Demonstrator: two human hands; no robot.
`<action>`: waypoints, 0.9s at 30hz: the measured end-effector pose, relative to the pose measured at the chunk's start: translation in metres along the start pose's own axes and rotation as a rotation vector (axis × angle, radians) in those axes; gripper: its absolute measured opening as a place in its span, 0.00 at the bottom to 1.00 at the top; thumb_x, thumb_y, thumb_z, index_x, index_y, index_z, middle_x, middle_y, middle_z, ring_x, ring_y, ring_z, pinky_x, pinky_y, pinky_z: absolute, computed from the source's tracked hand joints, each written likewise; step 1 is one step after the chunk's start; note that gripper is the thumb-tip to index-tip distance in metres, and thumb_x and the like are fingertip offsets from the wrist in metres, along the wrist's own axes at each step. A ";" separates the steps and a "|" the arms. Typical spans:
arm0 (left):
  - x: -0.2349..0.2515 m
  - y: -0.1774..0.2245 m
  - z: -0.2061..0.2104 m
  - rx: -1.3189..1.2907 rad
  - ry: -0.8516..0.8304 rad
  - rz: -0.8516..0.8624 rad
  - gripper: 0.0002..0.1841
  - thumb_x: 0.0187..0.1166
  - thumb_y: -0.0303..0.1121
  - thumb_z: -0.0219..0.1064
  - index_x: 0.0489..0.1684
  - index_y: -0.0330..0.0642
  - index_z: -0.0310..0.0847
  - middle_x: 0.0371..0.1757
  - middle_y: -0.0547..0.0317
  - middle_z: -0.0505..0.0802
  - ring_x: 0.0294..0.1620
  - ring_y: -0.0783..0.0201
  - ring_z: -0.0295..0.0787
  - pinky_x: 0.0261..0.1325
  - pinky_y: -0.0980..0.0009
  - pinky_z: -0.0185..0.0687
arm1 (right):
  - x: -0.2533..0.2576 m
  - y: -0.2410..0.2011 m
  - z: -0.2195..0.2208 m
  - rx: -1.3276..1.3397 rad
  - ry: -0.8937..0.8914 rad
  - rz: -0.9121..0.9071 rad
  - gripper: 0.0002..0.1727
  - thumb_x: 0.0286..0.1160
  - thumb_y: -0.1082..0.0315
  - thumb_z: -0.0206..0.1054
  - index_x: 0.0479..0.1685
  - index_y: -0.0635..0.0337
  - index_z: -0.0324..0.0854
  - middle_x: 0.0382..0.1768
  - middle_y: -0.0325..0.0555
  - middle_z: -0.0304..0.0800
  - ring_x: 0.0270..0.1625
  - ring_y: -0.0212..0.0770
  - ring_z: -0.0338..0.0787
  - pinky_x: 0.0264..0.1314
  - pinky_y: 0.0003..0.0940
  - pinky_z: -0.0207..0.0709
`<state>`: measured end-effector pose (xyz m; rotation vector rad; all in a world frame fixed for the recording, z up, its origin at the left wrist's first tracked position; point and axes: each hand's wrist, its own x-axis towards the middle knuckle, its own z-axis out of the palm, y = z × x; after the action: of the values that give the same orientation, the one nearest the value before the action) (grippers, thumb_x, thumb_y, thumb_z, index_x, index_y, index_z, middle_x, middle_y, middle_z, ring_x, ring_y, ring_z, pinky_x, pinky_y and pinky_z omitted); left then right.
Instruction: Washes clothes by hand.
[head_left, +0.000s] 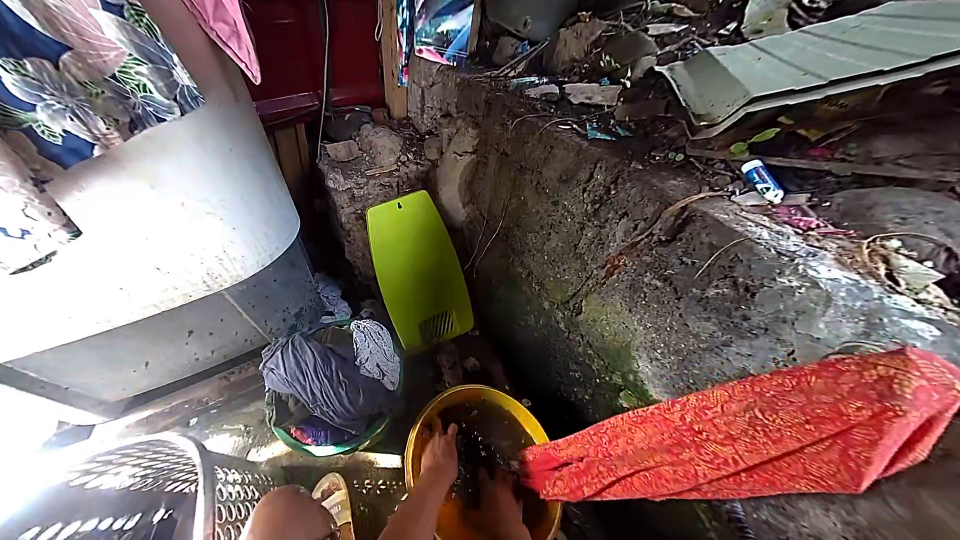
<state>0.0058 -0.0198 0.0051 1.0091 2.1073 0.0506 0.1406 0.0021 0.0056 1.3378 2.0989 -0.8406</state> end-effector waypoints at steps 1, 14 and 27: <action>-0.004 -0.005 0.009 -0.030 -0.034 -0.020 0.45 0.72 0.24 0.73 0.94 0.49 0.54 0.95 0.32 0.46 0.89 0.28 0.57 0.78 0.40 0.76 | -0.003 0.001 0.007 -0.037 -0.017 0.005 0.51 0.64 0.58 0.82 0.91 0.57 0.60 0.92 0.67 0.46 0.92 0.71 0.50 0.80 0.75 0.60; -0.097 0.037 0.003 -0.711 0.443 0.176 0.22 0.77 0.29 0.68 0.71 0.33 0.81 0.64 0.36 0.91 0.65 0.40 0.89 0.71 0.42 0.81 | -0.008 -0.019 -0.029 1.649 0.330 -0.433 0.28 0.93 0.63 0.43 0.86 0.68 0.59 0.82 0.58 0.68 0.78 0.38 0.74 0.78 0.36 0.70; -0.098 0.049 -0.014 -0.458 0.317 0.038 0.22 0.88 0.45 0.56 0.63 0.39 0.88 0.56 0.36 0.94 0.63 0.36 0.90 0.65 0.37 0.81 | -0.023 -0.032 -0.026 1.505 0.400 -0.104 0.24 0.96 0.60 0.46 0.70 0.72 0.73 0.59 0.59 0.85 0.59 0.41 0.86 0.66 0.39 0.79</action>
<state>0.0650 -0.0486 0.0936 0.7979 2.2084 0.7205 0.1178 -0.0034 0.0468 2.1456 1.6142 -2.6407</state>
